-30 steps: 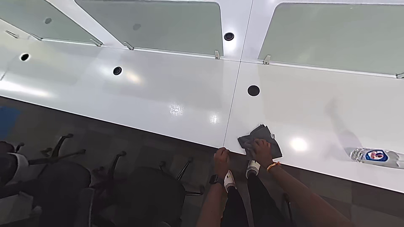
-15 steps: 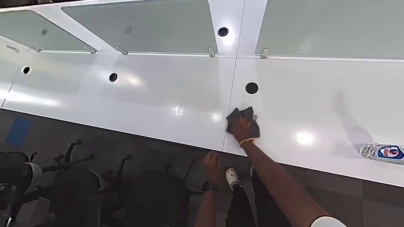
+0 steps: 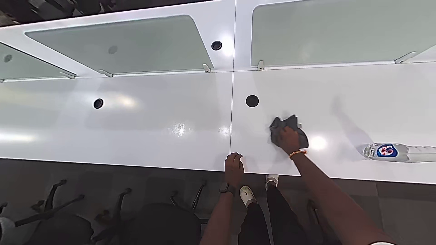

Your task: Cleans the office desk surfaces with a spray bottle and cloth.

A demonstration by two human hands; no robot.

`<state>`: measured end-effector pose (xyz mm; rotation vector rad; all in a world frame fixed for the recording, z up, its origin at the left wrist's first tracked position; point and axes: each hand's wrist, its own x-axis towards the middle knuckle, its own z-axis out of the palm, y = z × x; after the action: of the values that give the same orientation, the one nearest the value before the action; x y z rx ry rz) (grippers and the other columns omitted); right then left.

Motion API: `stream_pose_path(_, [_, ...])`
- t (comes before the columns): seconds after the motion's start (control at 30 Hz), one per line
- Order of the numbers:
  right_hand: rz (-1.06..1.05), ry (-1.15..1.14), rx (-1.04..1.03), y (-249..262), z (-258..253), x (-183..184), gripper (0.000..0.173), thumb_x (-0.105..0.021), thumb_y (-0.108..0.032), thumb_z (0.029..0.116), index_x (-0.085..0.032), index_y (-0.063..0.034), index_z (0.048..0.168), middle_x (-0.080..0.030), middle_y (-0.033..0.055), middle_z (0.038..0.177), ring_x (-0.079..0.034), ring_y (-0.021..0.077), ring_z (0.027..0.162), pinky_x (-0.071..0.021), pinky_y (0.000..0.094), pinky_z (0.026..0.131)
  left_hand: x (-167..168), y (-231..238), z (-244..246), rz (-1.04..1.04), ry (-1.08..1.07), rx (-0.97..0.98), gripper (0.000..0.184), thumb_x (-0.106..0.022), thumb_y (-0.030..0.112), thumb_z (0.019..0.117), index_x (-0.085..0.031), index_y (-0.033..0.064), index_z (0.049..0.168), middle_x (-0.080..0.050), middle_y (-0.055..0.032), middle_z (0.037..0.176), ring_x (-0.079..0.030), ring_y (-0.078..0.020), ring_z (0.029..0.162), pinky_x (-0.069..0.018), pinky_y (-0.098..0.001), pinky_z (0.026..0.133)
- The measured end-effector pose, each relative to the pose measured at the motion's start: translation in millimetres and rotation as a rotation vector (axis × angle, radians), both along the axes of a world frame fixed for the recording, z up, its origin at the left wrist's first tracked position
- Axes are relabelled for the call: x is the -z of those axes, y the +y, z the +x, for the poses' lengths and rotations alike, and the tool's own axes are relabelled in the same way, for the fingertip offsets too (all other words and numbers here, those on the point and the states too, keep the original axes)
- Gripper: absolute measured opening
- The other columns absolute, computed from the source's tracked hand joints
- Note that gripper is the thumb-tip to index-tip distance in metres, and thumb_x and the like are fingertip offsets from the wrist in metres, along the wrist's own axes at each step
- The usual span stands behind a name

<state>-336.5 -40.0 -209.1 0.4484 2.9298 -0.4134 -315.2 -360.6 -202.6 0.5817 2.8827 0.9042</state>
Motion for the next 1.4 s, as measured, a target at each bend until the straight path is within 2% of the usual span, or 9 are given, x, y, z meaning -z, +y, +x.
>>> stream_pose_path(0.1, [0.060,0.018,0.255,14,16,5,0.046,-0.051,-0.045,0.1015,-0.066,-0.0121,0.131,-0.065,0.0235,0.122,-0.064,0.0428,0.113,-0.0488,0.0618,0.093,6,5,-13,-0.062,-0.007,0.149,0.027,-0.055,0.005,0.0930,-0.075,0.0062,0.111,-0.071,-0.0139,0.118,-0.067,-0.0314,0.110,-0.0547,-0.0460,0.094])
stream_pose_path(0.2, [0.090,0.020,0.388,-35,42,6,0.055,-0.049,-0.049,0.0985,-0.063,-0.0090,0.134,-0.068,0.0210,0.121,-0.068,0.0400,0.109,-0.0530,0.0585,0.090,19,23,-30,-0.144,-0.045,0.209,0.027,-0.053,0.009,0.0938,-0.074,0.0067,0.110,-0.071,-0.0128,0.114,-0.067,-0.0312,0.108,-0.0550,-0.0456,0.091])
stream_pose_path(0.33, [0.096,0.090,0.136,-101,75,16,0.046,-0.057,-0.045,0.0907,-0.072,-0.0120,0.119,-0.072,0.0189,0.108,-0.071,0.0378,0.097,-0.0554,0.0557,0.079,32,47,-51,-0.225,-0.088,0.222,0.031,-0.049,0.023,0.0981,-0.072,0.0068,0.113,-0.069,-0.0147,0.115,-0.065,-0.0341,0.110,-0.0528,-0.0481,0.089])
stream_pose_path(0.47, [0.132,0.193,-0.041,-98,63,29,0.040,-0.060,-0.045,0.0853,-0.074,-0.0127,0.103,-0.072,0.0148,0.096,-0.072,0.0332,0.089,-0.0556,0.0511,0.073,43,54,-56,-0.185,-0.006,0.155,0.030,-0.052,0.021,0.0976,-0.072,0.0092,0.116,-0.068,-0.0145,0.122,-0.063,-0.0349,0.117,-0.0529,-0.0495,0.092])
stream_pose_path(0.6, [0.084,0.163,-0.219,-86,20,27,0.038,-0.058,-0.046,0.0875,-0.073,-0.0146,0.102,-0.072,0.0134,0.097,-0.071,0.0331,0.091,-0.0556,0.0520,0.076,44,53,-54,-0.155,-0.024,0.145,0.028,-0.053,0.017,0.0966,-0.073,0.0082,0.114,-0.070,-0.0155,0.122,-0.065,-0.0362,0.116,-0.0533,-0.0516,0.092])
stream_pose_path(0.8, [0.017,0.137,-0.419,-74,-83,26,0.040,-0.053,-0.047,0.0933,-0.071,-0.0149,0.108,-0.071,0.0146,0.101,-0.070,0.0341,0.096,-0.0539,0.0528,0.081,49,55,-54,-0.240,0.046,0.153,0.033,-0.047,0.031,0.0999,-0.073,0.0121,0.105,-0.071,-0.0109,0.109,-0.068,-0.0308,0.103,-0.0548,-0.0471,0.085])
stream_pose_path(1.07, [0.021,0.132,-0.211,-98,-196,23,0.035,-0.061,-0.044,0.0914,-0.071,-0.0153,0.108,-0.069,0.0124,0.101,-0.069,0.0320,0.094,-0.0536,0.0518,0.077,49,55,-55,-0.253,0.076,0.138,0.031,-0.049,0.035,0.0995,-0.073,0.0159,0.097,-0.070,-0.0067,0.102,-0.067,-0.0268,0.097,-0.0548,-0.0432,0.081])
stream_pose_path(1.2, [-0.004,0.121,-0.170,-120,-187,23,0.036,-0.060,-0.042,0.0930,-0.071,-0.0147,0.114,-0.069,0.0144,0.107,-0.068,0.0344,0.097,-0.0521,0.0541,0.078,46,56,-55,-0.273,0.054,0.134,0.032,-0.049,0.036,0.0992,-0.073,0.0159,0.097,-0.071,-0.0070,0.103,-0.068,-0.0272,0.097,-0.0549,-0.0440,0.082])
stream_pose_path(1.4, [-0.129,0.044,-0.613,-141,-133,15,0.035,-0.052,-0.039,0.0975,-0.068,-0.0121,0.112,-0.069,0.0167,0.104,-0.068,0.0364,0.098,-0.0518,0.0538,0.080,42,57,-56,-0.283,0.034,0.124,0.029,-0.053,0.032,0.0955,-0.074,0.0129,0.094,-0.072,-0.0103,0.100,-0.068,-0.0311,0.098,-0.0552,-0.0478,0.083])
